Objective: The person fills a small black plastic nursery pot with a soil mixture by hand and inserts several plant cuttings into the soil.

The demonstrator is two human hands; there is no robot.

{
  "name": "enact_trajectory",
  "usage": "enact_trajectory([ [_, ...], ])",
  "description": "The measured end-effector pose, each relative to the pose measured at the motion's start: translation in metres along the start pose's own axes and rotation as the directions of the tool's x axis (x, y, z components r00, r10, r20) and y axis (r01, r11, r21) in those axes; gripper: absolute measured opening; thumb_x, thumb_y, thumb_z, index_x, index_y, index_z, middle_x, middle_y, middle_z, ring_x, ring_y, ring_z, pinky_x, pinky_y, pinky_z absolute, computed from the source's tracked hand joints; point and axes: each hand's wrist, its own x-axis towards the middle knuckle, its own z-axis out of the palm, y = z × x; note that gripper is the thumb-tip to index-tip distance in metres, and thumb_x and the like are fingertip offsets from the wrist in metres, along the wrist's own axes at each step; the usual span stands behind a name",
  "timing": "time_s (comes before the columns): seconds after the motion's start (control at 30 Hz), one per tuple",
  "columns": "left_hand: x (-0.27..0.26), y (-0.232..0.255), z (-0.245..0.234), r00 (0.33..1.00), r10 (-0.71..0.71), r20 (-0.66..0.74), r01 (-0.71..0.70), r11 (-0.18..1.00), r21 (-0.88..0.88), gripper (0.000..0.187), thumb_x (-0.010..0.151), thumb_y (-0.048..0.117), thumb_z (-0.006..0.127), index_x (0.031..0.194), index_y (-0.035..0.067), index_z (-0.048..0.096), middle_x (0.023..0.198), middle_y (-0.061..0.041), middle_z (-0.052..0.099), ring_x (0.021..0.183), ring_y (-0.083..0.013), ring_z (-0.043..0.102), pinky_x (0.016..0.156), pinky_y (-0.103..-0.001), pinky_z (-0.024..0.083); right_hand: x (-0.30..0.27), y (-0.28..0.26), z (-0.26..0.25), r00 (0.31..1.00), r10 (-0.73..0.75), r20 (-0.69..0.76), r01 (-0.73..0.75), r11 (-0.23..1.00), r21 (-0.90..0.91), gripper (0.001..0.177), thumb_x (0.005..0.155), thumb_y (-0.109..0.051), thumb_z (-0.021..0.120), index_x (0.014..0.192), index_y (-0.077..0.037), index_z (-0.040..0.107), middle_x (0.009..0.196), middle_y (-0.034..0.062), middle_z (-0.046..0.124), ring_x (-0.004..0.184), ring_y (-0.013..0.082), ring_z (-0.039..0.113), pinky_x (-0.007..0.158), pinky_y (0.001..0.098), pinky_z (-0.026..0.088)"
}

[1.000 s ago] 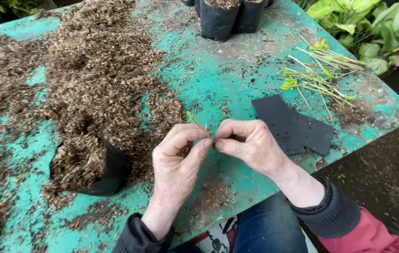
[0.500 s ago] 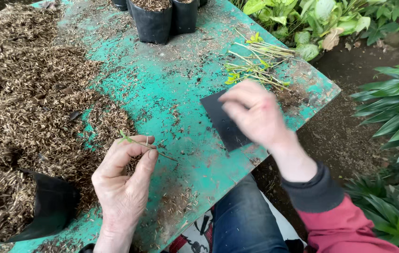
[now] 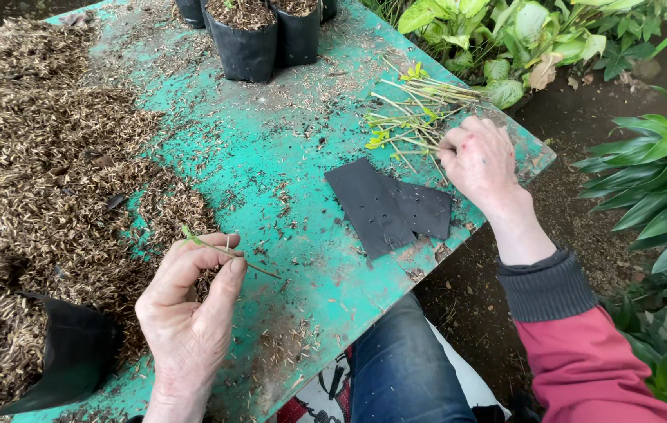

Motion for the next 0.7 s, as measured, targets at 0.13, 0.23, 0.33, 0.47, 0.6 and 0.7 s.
enact_trajectory([
  [0.13,0.000,-0.001,-0.001,1.000,-0.008,-0.011,0.008,1.000,-0.007,0.006,0.095,0.003,0.070,0.090,0.004,0.068,0.097,-0.013,0.071,0.107,-0.0241,0.071,0.102,-0.036,0.055,-0.010,-0.003,-0.008,0.999,-0.004,-0.051,0.010,0.993,0.116,0.009,0.089,-0.024,0.072,0.085,-0.021,0.079,0.092,0.0024,0.064,0.093,0.0330,0.058,0.078,0.0494,0.047],
  [0.23,-0.001,-0.002,-0.002,1.000,-0.017,-0.007,0.017,1.000,-0.016,0.006,0.095,0.003,0.070,0.089,0.004,0.067,0.098,-0.013,0.071,0.109,-0.0247,0.071,0.104,-0.036,0.054,-0.014,0.008,-0.006,0.981,-0.097,-0.169,0.123,0.981,0.148,0.010,0.089,-0.018,0.074,0.084,-0.020,0.083,0.077,0.0023,0.060,0.077,0.0325,0.059,0.061,0.0495,0.046],
  [0.33,0.000,0.000,-0.002,1.000,-0.018,-0.003,0.018,1.000,-0.014,0.006,0.095,0.003,0.070,0.090,0.005,0.068,0.098,-0.013,0.071,0.109,-0.0243,0.071,0.105,-0.036,0.054,-0.013,0.012,-0.014,0.997,-0.032,-0.076,0.047,0.980,0.195,0.013,0.090,-0.029,0.076,0.095,-0.022,0.085,0.089,0.0049,0.071,0.089,0.0350,0.064,0.069,0.0531,0.048],
  [0.47,-0.001,-0.002,-0.002,1.000,-0.019,-0.010,0.019,1.000,-0.025,0.007,0.095,0.003,0.071,0.089,0.005,0.068,0.094,-0.010,0.069,0.109,-0.0238,0.071,0.104,-0.036,0.054,-0.003,0.007,-0.015,0.992,-0.089,-0.092,0.103,0.982,0.156,0.012,0.095,-0.030,0.078,0.097,-0.021,0.084,0.083,0.0053,0.068,0.083,0.0332,0.064,0.065,0.0515,0.046],
  [0.6,0.000,0.000,-0.002,1.000,-0.005,-0.012,0.004,1.000,-0.008,0.006,0.095,0.003,0.071,0.091,0.005,0.069,0.096,-0.012,0.070,0.107,-0.0238,0.071,0.102,-0.036,0.054,0.007,0.007,-0.004,0.987,-0.160,0.028,0.161,0.985,-0.059,0.013,0.097,-0.039,0.076,0.102,-0.030,0.084,0.087,-0.0015,0.064,0.090,0.0257,0.060,0.085,0.0447,0.044],
  [0.7,0.001,0.001,-0.004,1.000,0.000,-0.023,0.000,1.000,0.007,0.006,0.095,0.003,0.070,0.090,0.005,0.068,0.097,-0.012,0.070,0.107,-0.0236,0.071,0.102,-0.036,0.055,0.012,0.008,0.000,0.974,-0.222,0.052,0.226,0.971,-0.081,0.011,0.096,-0.037,0.076,0.099,-0.029,0.083,0.085,-0.0020,0.066,0.089,0.0264,0.063,0.084,0.0452,0.045],
])
